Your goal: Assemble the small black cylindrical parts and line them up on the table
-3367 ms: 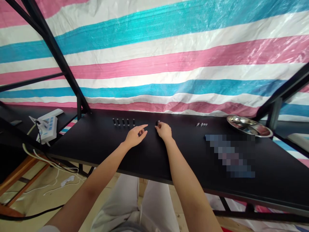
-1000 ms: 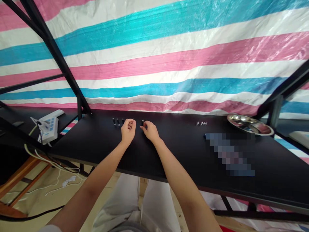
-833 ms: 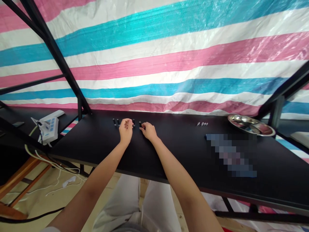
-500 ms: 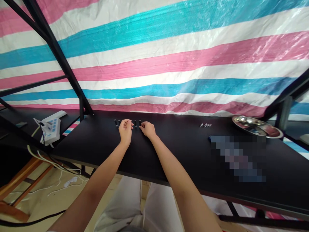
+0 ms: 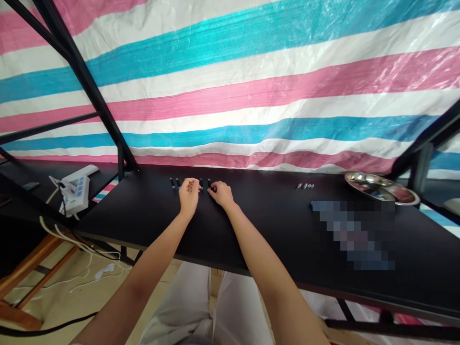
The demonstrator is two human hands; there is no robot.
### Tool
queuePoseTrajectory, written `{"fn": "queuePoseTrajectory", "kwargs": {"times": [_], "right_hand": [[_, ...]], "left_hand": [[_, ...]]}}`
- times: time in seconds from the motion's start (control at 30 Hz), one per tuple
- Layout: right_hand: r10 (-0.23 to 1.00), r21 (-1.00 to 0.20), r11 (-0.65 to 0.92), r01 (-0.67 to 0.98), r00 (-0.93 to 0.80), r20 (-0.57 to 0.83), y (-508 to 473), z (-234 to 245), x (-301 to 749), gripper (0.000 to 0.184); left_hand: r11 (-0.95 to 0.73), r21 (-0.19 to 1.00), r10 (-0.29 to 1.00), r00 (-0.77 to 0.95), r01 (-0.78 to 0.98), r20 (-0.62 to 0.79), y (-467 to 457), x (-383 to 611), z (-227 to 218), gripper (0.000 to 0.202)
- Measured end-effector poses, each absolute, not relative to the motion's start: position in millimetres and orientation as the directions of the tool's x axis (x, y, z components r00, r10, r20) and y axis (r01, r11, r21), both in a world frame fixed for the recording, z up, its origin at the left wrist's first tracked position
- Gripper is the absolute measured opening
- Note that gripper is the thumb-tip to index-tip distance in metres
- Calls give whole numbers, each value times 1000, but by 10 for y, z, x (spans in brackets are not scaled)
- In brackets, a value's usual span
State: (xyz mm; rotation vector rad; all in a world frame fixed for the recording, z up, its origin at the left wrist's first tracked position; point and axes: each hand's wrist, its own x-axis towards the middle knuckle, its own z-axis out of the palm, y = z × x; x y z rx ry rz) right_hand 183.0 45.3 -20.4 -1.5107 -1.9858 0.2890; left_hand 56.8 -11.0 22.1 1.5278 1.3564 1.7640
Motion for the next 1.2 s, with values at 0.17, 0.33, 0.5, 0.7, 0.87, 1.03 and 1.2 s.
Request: {"fn": "queuePoseTrajectory", "kwargs": {"times": [0.17,0.33,0.5,0.7,0.87,1.03,1.2], "right_hand": [[896,-384,375,844,-223,384,262,-188,1975,23],[886,-300,376,877,-246,393,95,-232,2225,30],[916,-317,325,891,-212,341,28,-326,2460,39],[959,-364,263,894,-201,199,3,-288,2504,44],[963,-409,266,873,-223,151,-27,-224,2520,46],[968,-422,250,871,-214,132,-43,-217,2517,46],[964,-445,259,857,-199,179,-41,-212,2524,43]], "left_hand": [[-554,625,789,106,550,605,-178,618,168,12],[-621,414,765,401,666,504,-216,686,46,19],[-595,358,793,454,720,406,-198,725,-98,37],[-580,311,814,528,753,242,-181,740,-142,42],[-573,249,819,539,781,197,-212,748,-83,45],[-565,231,825,537,792,174,-227,752,-65,46],[-565,236,825,539,791,171,-225,752,-63,45]]}}
